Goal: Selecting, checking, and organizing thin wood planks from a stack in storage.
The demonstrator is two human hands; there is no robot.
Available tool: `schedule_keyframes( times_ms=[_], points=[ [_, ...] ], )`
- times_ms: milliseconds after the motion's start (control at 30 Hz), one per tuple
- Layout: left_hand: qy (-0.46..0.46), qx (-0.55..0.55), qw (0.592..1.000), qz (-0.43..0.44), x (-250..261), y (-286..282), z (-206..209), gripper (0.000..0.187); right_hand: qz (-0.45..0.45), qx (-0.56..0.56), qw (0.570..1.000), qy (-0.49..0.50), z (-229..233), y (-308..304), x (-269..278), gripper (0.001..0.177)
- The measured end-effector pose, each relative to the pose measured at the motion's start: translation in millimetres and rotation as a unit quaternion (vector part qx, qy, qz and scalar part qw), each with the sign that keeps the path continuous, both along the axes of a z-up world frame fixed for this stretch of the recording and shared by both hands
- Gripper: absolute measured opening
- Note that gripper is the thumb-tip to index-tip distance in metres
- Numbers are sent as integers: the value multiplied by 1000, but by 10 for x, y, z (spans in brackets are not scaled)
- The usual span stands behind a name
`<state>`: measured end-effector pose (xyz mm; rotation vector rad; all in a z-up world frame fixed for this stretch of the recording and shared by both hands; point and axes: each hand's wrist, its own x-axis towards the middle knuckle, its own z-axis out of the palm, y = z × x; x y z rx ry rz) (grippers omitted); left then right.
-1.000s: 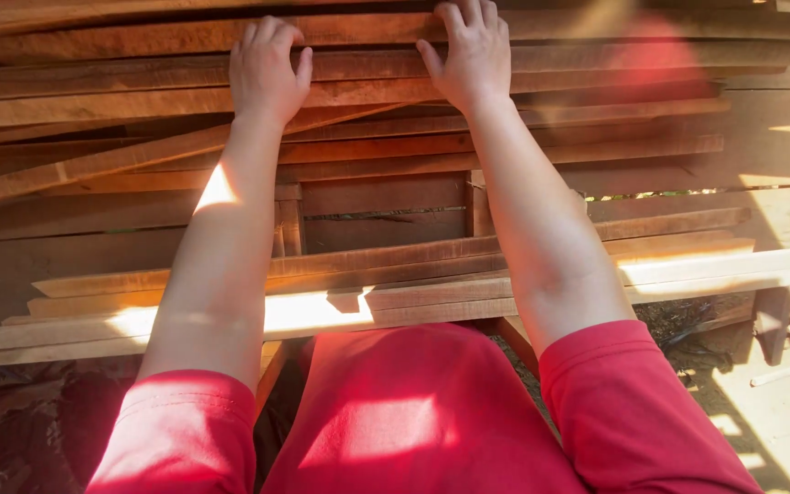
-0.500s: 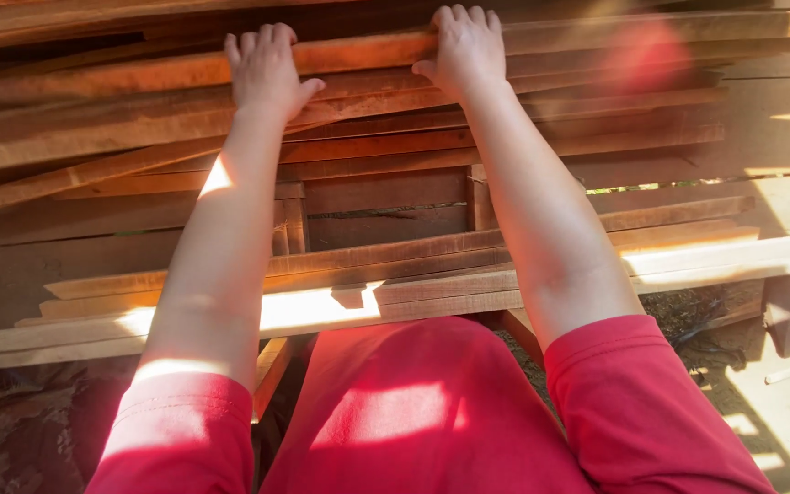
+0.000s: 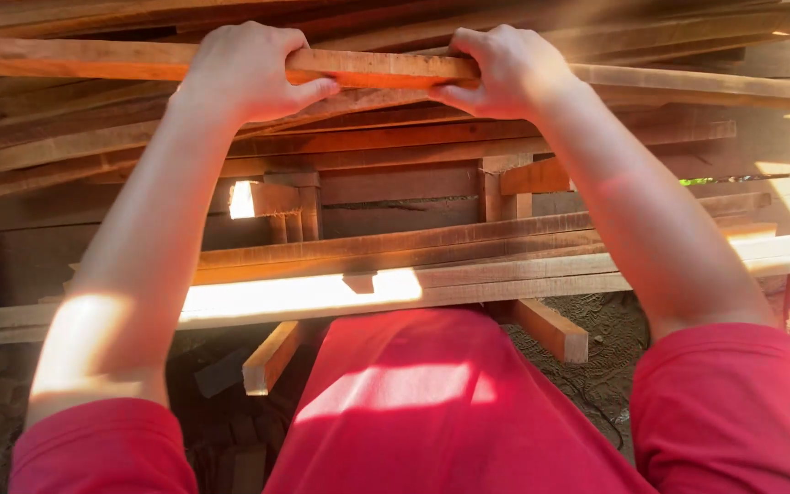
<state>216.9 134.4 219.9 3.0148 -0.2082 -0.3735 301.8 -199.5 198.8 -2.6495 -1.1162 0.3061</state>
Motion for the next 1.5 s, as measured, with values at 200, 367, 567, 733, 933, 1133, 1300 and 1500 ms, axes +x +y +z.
schedule_keyframes(
  times_ms=[200, 367, 567, 733, 933, 1133, 1300, 1500],
  points=[
    [86, -24, 995, -39, -570, -585, 808, 58, 5, -79, 992, 98, 784, -39, -691, 52],
    [20, -87, 986, -142, -1180, -660, 429, 40, 7, -71, 973, 218, 1160, -81, -1217, 53],
    [126, -174, 975, -61, -1627, -585, 114, 24, -21, -197, 953, 231, 558, -382, -1363, 62],
    [84, -148, 980, -100, -1659, -621, -238, 45, 14, -106, 983, 149, 89, -412, -1451, 58],
    [16, -68, 988, -136, -1590, -755, -1032, 51, 77, -131, 986, 68, -594, -314, -1416, 47],
    [138, -76, 985, -69, -1517, -859, -1836, 51, 97, -207, 962, 149, -1205, -192, -1407, 50],
    [211, -51, 975, -52, -1476, -911, -2221, 53, 88, -285, 934, 195, -1719, -51, -1385, 61],
    [234, -42, 971, -7, -1524, -987, -2400, 55, 4, -294, 917, 269, -2257, -83, -1401, 68]
  ],
)
